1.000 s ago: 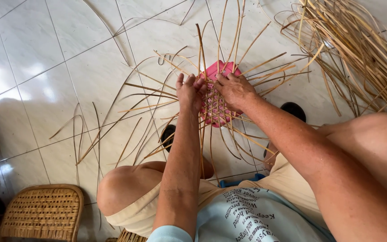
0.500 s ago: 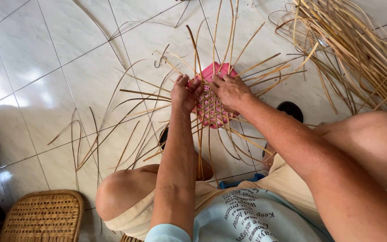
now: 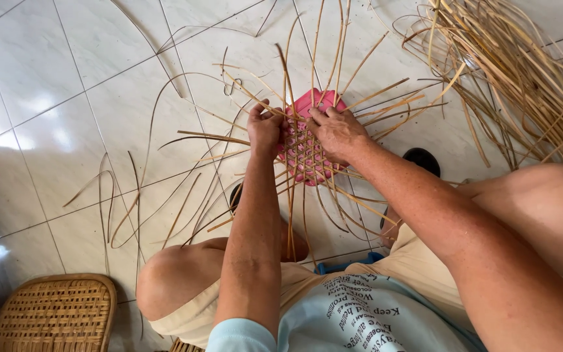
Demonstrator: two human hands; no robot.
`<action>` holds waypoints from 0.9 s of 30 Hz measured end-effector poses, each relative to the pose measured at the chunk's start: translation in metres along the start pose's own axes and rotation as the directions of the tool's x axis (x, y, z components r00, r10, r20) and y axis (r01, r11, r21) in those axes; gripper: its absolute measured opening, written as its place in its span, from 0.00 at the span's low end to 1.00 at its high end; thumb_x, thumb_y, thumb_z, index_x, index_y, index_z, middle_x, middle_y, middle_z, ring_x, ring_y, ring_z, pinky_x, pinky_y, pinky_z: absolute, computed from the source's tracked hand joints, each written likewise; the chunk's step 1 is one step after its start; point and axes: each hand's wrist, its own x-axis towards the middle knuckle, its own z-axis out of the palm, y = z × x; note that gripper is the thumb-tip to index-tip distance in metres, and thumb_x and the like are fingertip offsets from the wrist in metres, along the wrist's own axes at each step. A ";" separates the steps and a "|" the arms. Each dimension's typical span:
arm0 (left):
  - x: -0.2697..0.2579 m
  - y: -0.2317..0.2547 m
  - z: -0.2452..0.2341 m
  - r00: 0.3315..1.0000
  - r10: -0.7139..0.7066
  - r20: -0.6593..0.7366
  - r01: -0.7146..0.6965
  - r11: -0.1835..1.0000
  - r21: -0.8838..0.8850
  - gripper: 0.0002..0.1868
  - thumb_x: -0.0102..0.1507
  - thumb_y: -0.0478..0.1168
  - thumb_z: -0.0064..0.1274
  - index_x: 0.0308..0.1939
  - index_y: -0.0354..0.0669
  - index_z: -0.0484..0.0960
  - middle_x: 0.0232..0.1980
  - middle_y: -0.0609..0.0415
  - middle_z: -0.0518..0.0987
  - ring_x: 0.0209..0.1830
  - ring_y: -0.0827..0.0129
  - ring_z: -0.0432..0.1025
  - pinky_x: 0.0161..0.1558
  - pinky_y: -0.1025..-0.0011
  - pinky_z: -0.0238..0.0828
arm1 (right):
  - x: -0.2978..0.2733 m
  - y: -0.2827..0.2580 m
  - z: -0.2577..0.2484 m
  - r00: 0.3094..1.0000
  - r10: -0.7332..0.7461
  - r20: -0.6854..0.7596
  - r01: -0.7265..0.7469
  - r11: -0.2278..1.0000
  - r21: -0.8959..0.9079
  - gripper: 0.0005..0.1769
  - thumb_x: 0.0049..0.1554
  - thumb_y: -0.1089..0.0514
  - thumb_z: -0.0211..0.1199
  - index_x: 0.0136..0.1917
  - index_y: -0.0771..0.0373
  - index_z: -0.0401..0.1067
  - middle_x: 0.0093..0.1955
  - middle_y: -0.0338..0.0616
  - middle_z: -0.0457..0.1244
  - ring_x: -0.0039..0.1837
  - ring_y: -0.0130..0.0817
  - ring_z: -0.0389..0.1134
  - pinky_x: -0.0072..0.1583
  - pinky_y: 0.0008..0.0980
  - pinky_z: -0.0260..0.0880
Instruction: Weaving thin strips of dried plant material into a pink base to create a basket.
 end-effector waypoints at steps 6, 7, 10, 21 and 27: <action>0.001 -0.015 0.010 0.943 0.194 -0.271 -0.066 0.905 0.420 0.59 0.48 0.50 0.79 0.77 0.62 0.58 0.53 0.55 0.78 0.42 0.72 0.82 0.45 0.69 0.85 | -0.008 -0.009 -0.019 1.000 0.016 0.021 -0.016 1.000 -0.014 0.46 0.46 0.56 0.60 0.78 0.55 0.60 0.81 0.43 0.53 0.64 0.49 0.63 0.56 0.49 0.70; 0.001 -0.023 0.013 0.943 0.194 -0.271 -0.066 0.905 0.421 0.59 0.48 0.50 0.79 0.77 0.62 0.58 0.53 0.55 0.78 0.42 0.72 0.82 0.45 0.69 0.85 | -0.007 -0.009 -0.017 1.000 0.016 0.020 -0.016 1.000 -0.013 0.46 0.46 0.56 0.60 0.78 0.55 0.60 0.81 0.43 0.53 0.64 0.49 0.63 0.56 0.49 0.70; -0.011 -0.035 0.026 0.892 0.314 -0.325 -0.144 0.879 0.455 0.48 0.46 0.54 0.80 0.66 0.62 0.70 0.44 0.62 0.71 0.37 0.74 0.74 0.40 0.75 0.75 | -0.006 -0.007 -0.013 1.000 0.011 0.016 -0.011 1.000 -0.023 0.46 0.45 0.55 0.61 0.78 0.54 0.60 0.81 0.42 0.52 0.64 0.49 0.63 0.55 0.49 0.70; 0.083 -0.024 0.069 0.570 0.079 0.818 -0.724 -0.423 0.545 0.04 0.59 0.49 0.60 0.37 0.65 0.88 0.37 0.57 0.83 0.51 0.56 0.73 0.51 0.60 0.72 | 0.010 0.005 0.047 0.953 -0.060 -0.296 0.047 0.998 -0.049 0.23 0.38 0.53 0.67 0.50 0.49 0.72 0.51 0.38 0.64 0.54 0.50 0.68 0.44 0.52 0.73; 0.112 -0.010 0.057 0.704 -0.056 0.708 -0.483 -0.769 0.419 0.11 0.55 0.40 0.48 0.32 0.56 0.87 0.32 0.59 0.83 0.35 0.58 0.81 0.31 0.53 0.74 | -0.007 -0.001 0.014 0.960 -0.075 -0.270 0.062 0.997 -0.056 0.46 0.41 0.50 0.61 0.75 0.51 0.62 0.72 0.43 0.60 0.59 0.49 0.68 0.47 0.48 0.73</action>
